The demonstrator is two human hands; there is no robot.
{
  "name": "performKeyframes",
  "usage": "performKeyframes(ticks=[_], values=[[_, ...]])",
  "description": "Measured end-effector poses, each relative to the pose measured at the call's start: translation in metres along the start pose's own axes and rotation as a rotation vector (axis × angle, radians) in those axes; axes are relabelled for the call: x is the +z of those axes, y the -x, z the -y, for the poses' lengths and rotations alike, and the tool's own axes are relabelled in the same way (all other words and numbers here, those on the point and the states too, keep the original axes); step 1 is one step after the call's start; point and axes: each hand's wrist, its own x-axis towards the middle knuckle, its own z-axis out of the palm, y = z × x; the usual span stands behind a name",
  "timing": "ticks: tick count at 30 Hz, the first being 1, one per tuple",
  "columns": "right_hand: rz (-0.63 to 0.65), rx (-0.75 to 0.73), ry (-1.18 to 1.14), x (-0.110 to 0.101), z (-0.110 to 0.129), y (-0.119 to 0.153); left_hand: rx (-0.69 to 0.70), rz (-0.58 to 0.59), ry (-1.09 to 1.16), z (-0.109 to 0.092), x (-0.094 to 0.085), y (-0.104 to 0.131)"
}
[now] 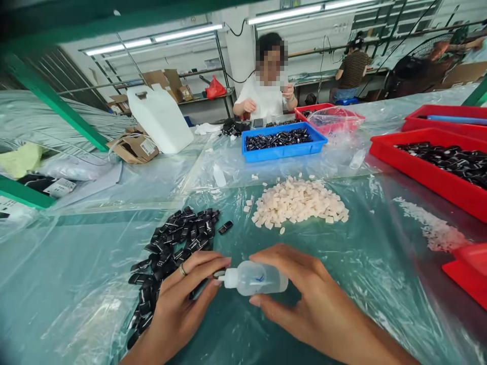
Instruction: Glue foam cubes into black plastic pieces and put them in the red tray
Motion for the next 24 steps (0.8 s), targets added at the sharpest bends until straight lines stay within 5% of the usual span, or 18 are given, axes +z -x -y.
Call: performKeyframes(ticks=[24], values=[[-0.221,-0.195,0.369,-0.001,0.009,0.015,0.082,0.042,-0.016,-0.001,0.003,-0.001]])
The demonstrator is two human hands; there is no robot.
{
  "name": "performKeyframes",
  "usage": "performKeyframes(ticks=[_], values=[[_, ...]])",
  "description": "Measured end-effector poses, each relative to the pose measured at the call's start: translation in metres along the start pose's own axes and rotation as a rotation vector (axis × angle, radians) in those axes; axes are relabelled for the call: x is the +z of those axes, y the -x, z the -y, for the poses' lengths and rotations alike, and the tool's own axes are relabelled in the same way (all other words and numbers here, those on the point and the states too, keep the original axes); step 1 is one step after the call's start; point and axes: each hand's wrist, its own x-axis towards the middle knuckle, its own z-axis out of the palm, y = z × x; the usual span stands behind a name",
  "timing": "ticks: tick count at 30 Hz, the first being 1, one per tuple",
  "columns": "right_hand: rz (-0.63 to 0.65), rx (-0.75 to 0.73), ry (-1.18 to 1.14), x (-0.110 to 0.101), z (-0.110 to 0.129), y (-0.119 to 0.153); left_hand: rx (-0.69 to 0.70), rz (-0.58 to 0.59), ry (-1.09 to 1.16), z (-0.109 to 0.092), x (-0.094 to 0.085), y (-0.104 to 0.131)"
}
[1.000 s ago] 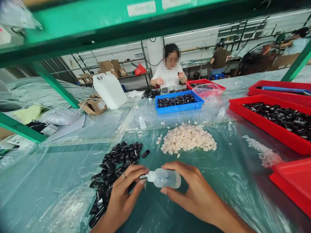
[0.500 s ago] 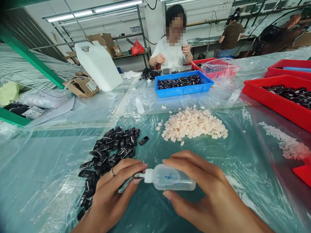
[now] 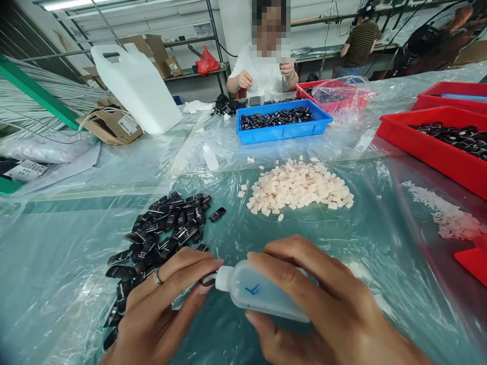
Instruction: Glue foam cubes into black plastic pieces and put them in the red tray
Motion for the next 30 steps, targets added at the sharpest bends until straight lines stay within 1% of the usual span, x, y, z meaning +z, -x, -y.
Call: performKeyframes(ticks=[4,8,14,16,19,21,23,25,28,30], values=[[0.005,0.013,0.001,0.001,-0.002,0.002,0.020,0.000,-0.013,-0.001,-0.001,0.001],[0.019,0.037,0.026,0.004,-0.003,0.001,-0.021,0.013,-0.055,-0.003,-0.002,0.003],[0.041,0.149,-0.106,0.001,-0.002,-0.003,-0.103,0.022,-0.022,-0.005,-0.002,0.004],[0.006,0.161,-0.131,0.000,-0.002,-0.005,-0.153,0.021,0.029,-0.007,-0.002,0.002],[-0.049,0.197,-0.187,0.000,-0.003,-0.010,-0.277,-0.034,0.115,-0.011,0.000,0.001],[-0.056,0.211,-0.215,0.000,-0.005,-0.013,-0.380,-0.070,0.219,-0.012,0.001,0.000],[-0.049,0.219,-0.233,-0.001,-0.006,-0.015,-0.449,-0.080,0.344,-0.011,0.001,0.000],[-0.059,0.239,-0.252,-0.002,-0.006,-0.017,-0.473,-0.071,0.437,-0.008,0.002,-0.001],[-0.070,0.259,-0.263,-0.004,-0.006,-0.020,-0.490,-0.056,0.503,-0.005,0.002,-0.005],[-0.080,0.257,-0.245,-0.004,-0.005,-0.021,-0.501,-0.070,0.540,-0.004,0.002,-0.007]])
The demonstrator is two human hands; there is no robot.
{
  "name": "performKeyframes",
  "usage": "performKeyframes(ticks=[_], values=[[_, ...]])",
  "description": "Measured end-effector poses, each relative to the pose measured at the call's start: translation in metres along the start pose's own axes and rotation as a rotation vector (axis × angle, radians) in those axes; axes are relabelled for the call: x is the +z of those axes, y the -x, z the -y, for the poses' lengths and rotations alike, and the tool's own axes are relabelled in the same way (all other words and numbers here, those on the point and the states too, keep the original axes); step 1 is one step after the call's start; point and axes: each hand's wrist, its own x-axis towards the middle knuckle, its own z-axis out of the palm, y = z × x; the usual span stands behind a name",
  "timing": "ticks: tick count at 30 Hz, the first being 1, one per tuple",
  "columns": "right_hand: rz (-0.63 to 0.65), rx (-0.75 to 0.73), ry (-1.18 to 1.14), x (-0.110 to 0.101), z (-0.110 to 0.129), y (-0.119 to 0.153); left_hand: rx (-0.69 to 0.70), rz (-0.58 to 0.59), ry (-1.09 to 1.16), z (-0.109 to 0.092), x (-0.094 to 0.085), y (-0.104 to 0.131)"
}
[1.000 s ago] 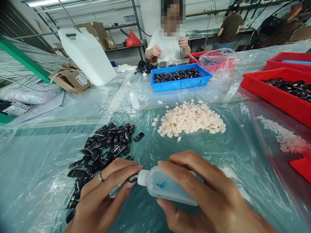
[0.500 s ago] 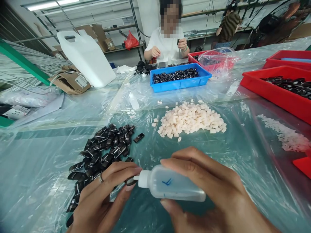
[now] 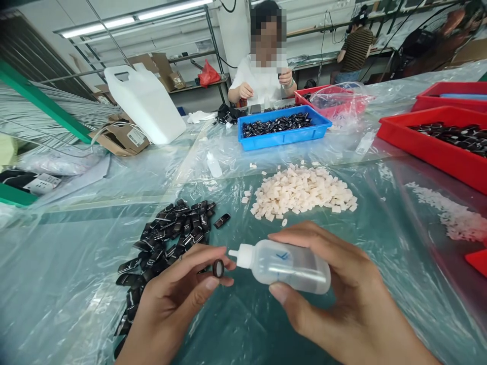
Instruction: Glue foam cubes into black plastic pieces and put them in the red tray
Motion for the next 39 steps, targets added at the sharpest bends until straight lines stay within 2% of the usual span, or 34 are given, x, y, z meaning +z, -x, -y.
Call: performKeyframes(ticks=[5,9,12,25,28,35,39], values=[[0.005,-0.083,0.066,0.003,-0.001,0.003,0.022,-0.059,0.012,-0.001,0.000,0.001],[0.083,-0.105,0.082,0.006,-0.004,0.008,0.075,-0.090,-0.029,-0.001,0.000,0.003],[0.130,-0.127,0.100,0.008,-0.005,0.009,0.087,-0.088,-0.053,-0.002,0.001,0.004],[0.106,-0.187,0.132,0.010,-0.006,0.017,0.052,-0.061,-0.086,0.000,0.001,0.007],[0.128,-0.156,0.137,0.011,-0.007,0.018,0.063,-0.065,-0.090,0.000,0.001,0.007],[0.091,-0.110,0.109,0.014,-0.004,0.021,0.086,-0.060,-0.103,0.002,0.001,0.008],[-0.011,-0.088,0.126,0.021,0.002,0.013,0.084,-0.055,-0.106,0.001,0.001,0.007]])
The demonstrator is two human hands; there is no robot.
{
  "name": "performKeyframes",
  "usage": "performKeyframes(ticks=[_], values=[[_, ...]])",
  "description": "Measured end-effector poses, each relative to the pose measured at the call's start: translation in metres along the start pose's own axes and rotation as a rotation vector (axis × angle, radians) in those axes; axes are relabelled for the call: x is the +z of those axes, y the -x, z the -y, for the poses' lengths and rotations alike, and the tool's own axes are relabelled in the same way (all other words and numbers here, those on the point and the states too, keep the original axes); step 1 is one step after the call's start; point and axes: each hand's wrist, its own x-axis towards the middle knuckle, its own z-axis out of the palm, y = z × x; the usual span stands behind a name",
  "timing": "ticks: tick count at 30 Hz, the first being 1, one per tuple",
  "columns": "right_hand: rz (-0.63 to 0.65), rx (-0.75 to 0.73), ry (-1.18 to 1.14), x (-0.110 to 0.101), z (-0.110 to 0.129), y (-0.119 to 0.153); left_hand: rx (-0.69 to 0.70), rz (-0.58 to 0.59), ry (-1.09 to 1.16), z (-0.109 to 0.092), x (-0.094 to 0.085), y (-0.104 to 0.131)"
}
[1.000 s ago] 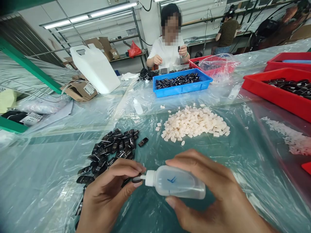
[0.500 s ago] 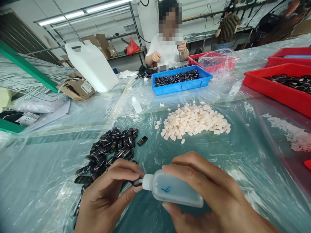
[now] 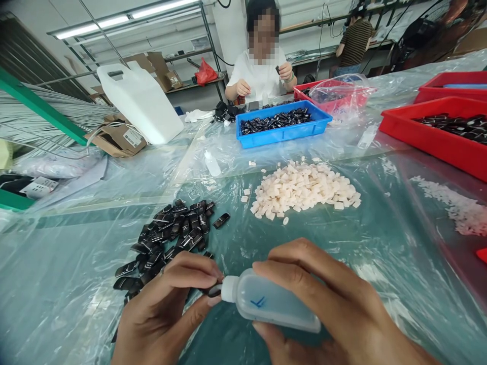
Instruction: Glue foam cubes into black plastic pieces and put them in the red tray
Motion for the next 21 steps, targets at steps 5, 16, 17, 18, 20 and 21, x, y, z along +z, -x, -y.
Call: performKeyframes(ticks=[5,16,17,18,20,21], values=[[-0.071,-0.029,0.016,0.006,0.005,-0.013,-0.008,0.000,0.014,-0.001,0.000,0.000],[0.023,-0.083,0.056,-0.010,-0.008,0.007,-0.072,0.003,0.088,-0.006,0.004,0.000],[0.016,-0.079,0.057,-0.012,-0.008,0.008,-0.081,-0.010,0.100,-0.007,0.005,0.000],[0.008,-0.071,0.056,-0.013,-0.008,0.009,-0.090,-0.023,0.109,-0.007,0.006,0.001],[0.002,-0.083,0.045,-0.013,-0.009,0.010,-0.099,-0.039,0.108,-0.008,0.006,0.002],[0.008,-0.093,0.040,-0.012,-0.010,0.010,-0.094,-0.037,0.098,-0.008,0.006,0.002]])
